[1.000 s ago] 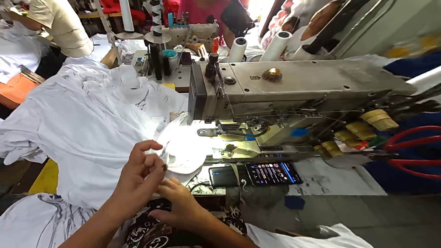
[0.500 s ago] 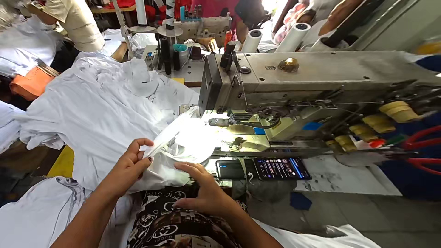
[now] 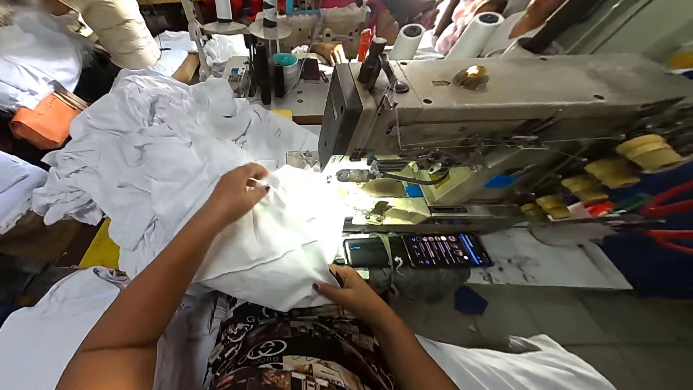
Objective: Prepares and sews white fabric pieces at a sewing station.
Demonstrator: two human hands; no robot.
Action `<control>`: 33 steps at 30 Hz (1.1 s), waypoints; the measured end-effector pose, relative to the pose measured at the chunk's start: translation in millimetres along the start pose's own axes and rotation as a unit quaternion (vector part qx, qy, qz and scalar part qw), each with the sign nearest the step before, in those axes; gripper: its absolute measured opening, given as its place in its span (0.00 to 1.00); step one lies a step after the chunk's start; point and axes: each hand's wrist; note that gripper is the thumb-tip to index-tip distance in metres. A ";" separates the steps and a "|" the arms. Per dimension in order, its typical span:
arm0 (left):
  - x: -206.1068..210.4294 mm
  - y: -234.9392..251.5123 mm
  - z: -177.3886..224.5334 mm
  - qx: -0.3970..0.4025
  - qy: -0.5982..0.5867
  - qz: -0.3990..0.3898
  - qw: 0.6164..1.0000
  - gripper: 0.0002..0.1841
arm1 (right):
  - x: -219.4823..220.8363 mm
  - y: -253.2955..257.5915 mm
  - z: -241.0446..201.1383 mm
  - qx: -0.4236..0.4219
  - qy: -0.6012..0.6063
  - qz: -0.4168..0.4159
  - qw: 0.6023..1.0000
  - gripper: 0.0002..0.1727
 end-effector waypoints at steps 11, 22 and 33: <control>90.9 -5.5 32.0 0.251 0.288 -0.159 0.911 0.16 | -12.7 -23.1 -11.4 0.010 -0.312 0.138 0.940 0.30; 97.3 8.0 36.3 0.133 0.116 -0.140 0.974 0.15 | -7.5 3.3 -9.3 -0.082 -0.143 0.224 0.961 0.22; 99.7 10.6 23.2 0.187 0.109 -0.075 0.973 0.09 | -1.6 44.1 -21.7 -0.082 -0.139 0.262 0.951 0.15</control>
Point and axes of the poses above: each hand's wrist, its own y-axis towards the middle knuckle, its own x-axis out of the palm, z = x × y, and after that the axes turned 3 degrees about z, right-handed
